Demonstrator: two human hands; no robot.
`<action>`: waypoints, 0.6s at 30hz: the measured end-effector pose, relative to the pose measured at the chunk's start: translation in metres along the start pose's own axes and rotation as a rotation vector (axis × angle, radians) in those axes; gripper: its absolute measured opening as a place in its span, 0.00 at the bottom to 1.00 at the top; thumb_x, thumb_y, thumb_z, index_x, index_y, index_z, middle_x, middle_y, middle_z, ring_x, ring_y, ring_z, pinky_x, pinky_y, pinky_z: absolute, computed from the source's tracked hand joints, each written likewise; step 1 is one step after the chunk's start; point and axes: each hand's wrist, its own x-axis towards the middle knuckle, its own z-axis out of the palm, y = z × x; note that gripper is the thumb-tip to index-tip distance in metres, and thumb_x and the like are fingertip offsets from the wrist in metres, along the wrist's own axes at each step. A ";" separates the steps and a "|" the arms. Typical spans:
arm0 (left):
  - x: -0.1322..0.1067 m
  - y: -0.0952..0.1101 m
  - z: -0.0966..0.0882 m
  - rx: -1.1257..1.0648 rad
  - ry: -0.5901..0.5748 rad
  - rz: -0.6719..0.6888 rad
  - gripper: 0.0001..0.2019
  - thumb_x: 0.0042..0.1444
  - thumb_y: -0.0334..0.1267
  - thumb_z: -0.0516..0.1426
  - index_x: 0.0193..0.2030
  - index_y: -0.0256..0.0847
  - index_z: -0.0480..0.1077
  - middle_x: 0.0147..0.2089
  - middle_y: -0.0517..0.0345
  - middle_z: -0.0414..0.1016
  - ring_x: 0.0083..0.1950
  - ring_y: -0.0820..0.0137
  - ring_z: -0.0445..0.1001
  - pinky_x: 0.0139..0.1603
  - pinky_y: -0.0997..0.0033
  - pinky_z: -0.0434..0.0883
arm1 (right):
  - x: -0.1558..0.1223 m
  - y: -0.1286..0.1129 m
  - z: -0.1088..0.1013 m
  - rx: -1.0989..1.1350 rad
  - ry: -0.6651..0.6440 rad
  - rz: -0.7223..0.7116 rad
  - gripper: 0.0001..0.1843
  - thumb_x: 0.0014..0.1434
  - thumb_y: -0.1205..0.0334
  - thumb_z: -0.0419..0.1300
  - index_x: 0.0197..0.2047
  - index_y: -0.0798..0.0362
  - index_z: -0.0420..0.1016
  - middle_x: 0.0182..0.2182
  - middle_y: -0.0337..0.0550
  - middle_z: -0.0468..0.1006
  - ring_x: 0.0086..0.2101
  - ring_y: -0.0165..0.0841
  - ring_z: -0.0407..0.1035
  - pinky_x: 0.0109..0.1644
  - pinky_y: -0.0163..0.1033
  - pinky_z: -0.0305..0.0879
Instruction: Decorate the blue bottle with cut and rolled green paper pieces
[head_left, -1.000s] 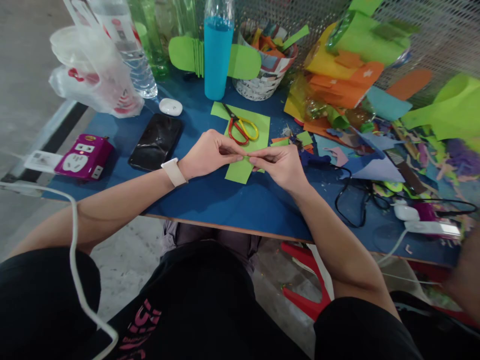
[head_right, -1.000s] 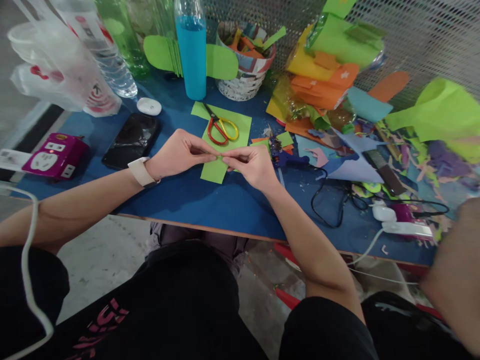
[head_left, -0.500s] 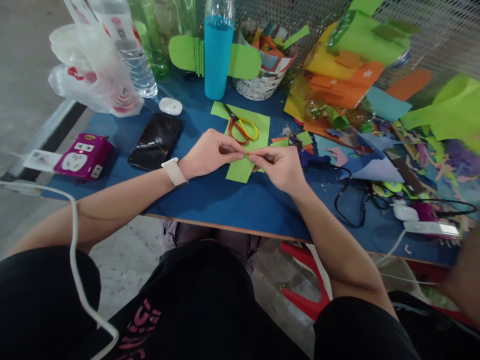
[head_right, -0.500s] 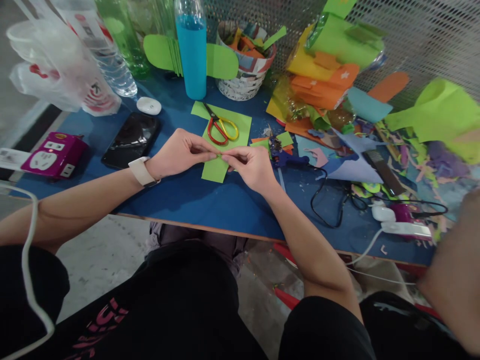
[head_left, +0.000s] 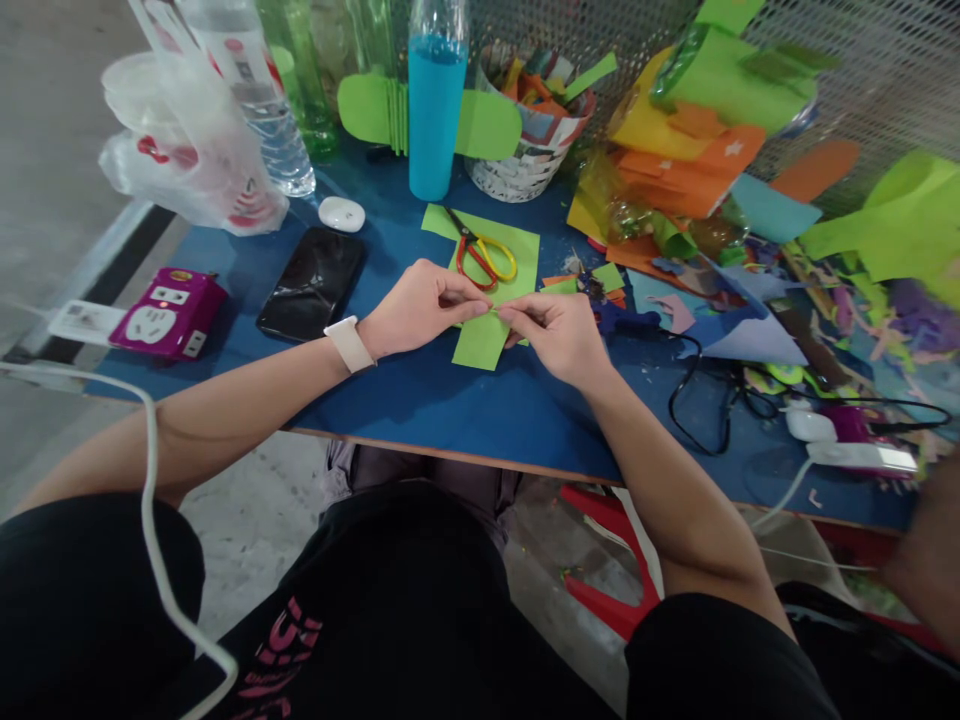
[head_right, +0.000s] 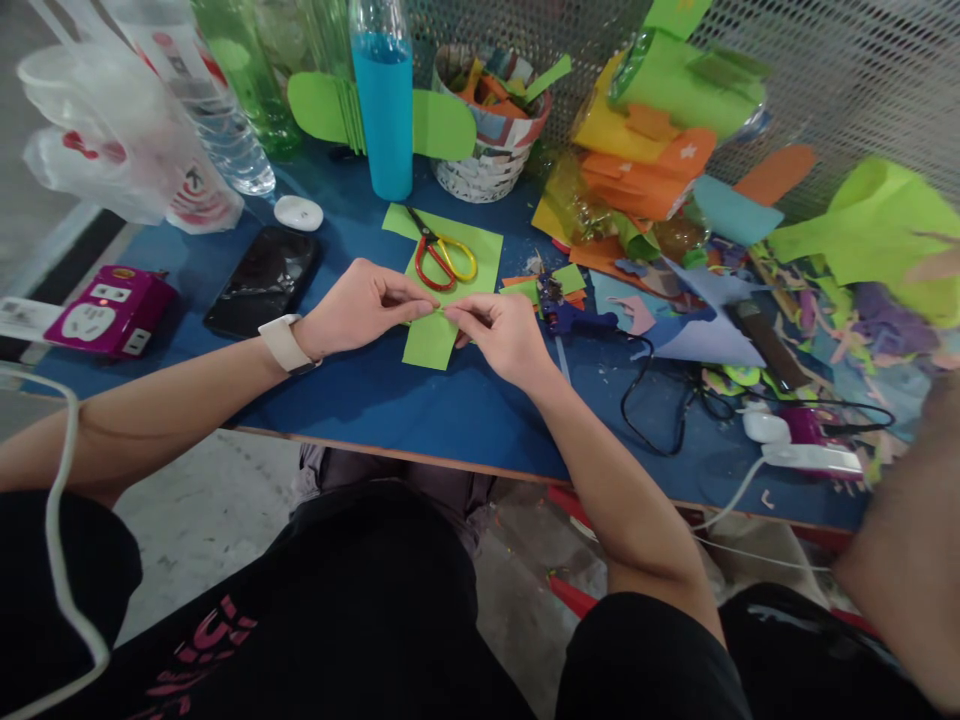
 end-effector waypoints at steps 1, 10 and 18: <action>0.000 0.000 0.000 -0.008 0.002 0.002 0.09 0.71 0.42 0.71 0.47 0.39 0.92 0.41 0.48 0.92 0.39 0.65 0.87 0.40 0.67 0.80 | 0.000 0.000 0.001 0.011 0.004 -0.002 0.29 0.66 0.29 0.76 0.40 0.50 0.93 0.31 0.44 0.89 0.27 0.37 0.84 0.36 0.44 0.86; -0.001 0.001 0.001 -0.072 -0.003 -0.010 0.06 0.68 0.38 0.72 0.47 0.40 0.92 0.43 0.49 0.93 0.43 0.63 0.90 0.45 0.67 0.85 | 0.001 0.005 0.006 0.105 0.060 -0.005 0.27 0.60 0.30 0.81 0.39 0.48 0.95 0.31 0.44 0.91 0.26 0.37 0.84 0.33 0.43 0.86; -0.001 0.004 0.000 -0.083 -0.009 -0.018 0.05 0.67 0.36 0.72 0.45 0.41 0.92 0.45 0.51 0.94 0.45 0.62 0.91 0.47 0.68 0.86 | 0.001 0.007 0.006 0.120 0.077 -0.012 0.26 0.58 0.33 0.83 0.40 0.49 0.96 0.30 0.44 0.91 0.27 0.37 0.84 0.33 0.43 0.87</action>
